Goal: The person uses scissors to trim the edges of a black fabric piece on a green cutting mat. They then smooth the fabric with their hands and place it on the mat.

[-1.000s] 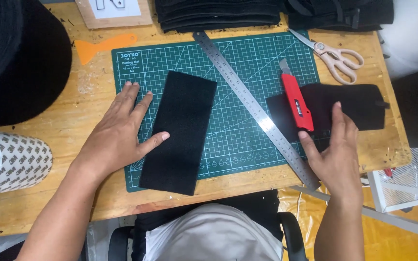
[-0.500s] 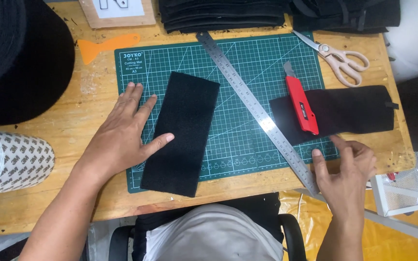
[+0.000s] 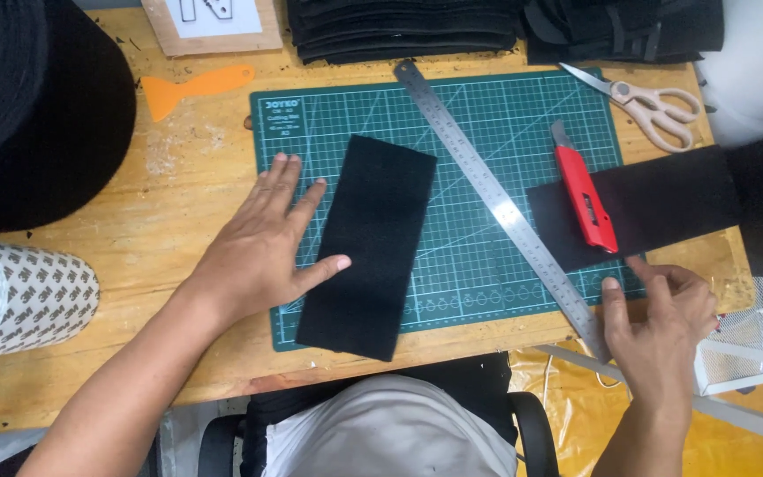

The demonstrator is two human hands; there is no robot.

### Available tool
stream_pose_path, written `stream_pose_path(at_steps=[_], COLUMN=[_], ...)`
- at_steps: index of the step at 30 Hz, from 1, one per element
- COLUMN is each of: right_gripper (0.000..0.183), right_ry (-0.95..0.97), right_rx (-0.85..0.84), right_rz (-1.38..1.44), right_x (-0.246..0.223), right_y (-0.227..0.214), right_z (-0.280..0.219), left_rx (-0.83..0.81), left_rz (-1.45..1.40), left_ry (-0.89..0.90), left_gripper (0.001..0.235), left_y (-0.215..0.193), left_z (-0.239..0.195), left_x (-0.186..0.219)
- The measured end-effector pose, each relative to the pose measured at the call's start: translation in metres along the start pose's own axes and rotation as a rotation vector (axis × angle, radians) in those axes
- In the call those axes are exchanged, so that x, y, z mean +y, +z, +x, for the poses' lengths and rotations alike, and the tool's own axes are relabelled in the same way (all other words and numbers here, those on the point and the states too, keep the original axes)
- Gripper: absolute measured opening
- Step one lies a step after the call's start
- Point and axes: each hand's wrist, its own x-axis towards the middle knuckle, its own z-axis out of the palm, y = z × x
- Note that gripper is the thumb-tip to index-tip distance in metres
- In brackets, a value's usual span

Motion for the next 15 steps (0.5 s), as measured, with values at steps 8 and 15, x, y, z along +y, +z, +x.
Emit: stream_pose_path(at_steps=[8,15], right_gripper=[0.03,0.053], right_ry=[-0.095,-0.171], right_rx=[-0.009,-0.079], right_rz=[-0.012,-0.067], right_x=[0.032,0.022], right_y=[-0.011,-0.023], right_z=[0.012,0.059], left_rx=[-0.026,0.059], left_rz=[0.067,0.087], left_ry=[0.016,0.046], left_gripper=[0.099,0.097], left_y=[0.011,0.02], left_z=[0.015,0.014], left_x=[0.006,0.002])
